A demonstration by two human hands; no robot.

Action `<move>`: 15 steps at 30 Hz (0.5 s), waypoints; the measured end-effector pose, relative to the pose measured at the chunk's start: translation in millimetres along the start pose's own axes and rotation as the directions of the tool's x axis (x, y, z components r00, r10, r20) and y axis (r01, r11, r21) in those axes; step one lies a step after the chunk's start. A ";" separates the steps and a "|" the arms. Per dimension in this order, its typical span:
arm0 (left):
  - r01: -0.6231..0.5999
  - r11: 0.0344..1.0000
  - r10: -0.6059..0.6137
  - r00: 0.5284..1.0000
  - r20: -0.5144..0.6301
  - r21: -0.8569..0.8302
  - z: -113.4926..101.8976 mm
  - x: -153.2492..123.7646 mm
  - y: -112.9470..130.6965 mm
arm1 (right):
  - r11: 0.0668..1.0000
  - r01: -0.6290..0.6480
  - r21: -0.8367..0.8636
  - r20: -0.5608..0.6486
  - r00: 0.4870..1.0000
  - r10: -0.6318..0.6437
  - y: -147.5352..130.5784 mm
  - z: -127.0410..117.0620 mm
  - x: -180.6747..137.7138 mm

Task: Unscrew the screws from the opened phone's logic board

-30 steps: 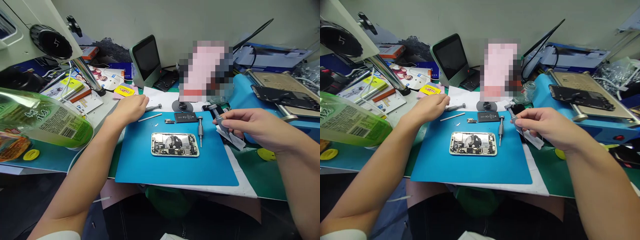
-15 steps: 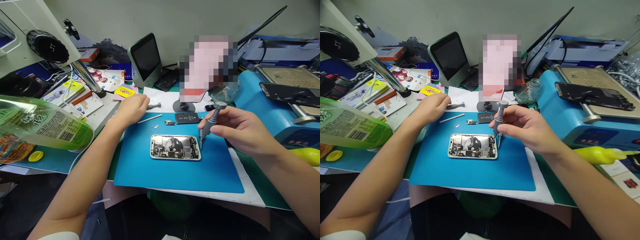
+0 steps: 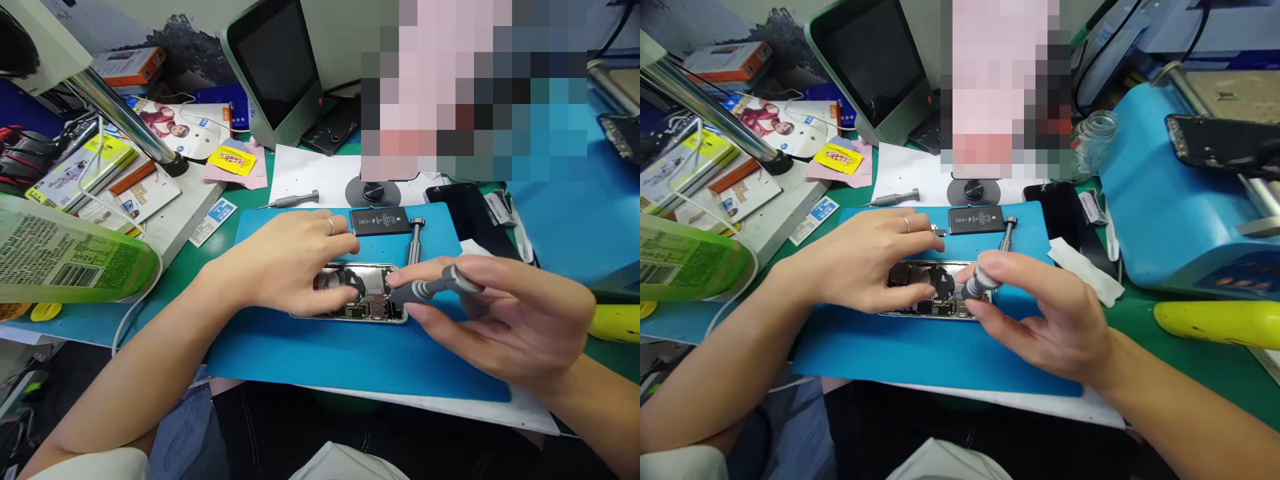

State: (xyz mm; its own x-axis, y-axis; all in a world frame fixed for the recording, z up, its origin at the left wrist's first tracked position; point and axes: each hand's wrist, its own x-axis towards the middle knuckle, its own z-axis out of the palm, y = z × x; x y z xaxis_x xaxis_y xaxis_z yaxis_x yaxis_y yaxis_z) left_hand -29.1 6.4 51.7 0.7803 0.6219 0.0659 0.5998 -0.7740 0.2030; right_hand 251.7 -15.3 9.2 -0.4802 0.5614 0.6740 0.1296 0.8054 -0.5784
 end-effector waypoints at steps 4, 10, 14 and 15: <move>-0.007 1.000 0.008 0.999 0.047 -0.009 5.8 0.6 8.3 | 0.999 0.032 -0.004 0.040 0.999 -0.031 -1.9 5.9 2.8; -0.062 0.998 0.063 0.995 0.084 -0.017 17.3 4.7 15.6 | 0.999 0.036 0.028 0.043 0.998 -0.037 0.6 14.5 4.4; -0.066 0.998 0.066 0.995 0.070 -0.007 18.7 6.6 15.9 | 0.999 0.048 0.013 0.068 0.997 -0.048 2.9 16.4 3.5; -0.063 0.998 0.064 0.996 0.069 -0.007 18.5 6.7 15.9 | 0.999 0.050 0.015 0.071 0.996 -0.051 3.1 16.8 3.7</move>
State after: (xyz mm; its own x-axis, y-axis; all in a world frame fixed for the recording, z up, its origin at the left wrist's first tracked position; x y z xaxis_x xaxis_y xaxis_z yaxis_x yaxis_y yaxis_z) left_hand -11.1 -3.9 37.3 0.8272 0.5618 0.0112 0.5480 -0.8110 0.2049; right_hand 235.8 -13.9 2.1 -0.5469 0.5044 0.6682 0.0923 0.8296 -0.5507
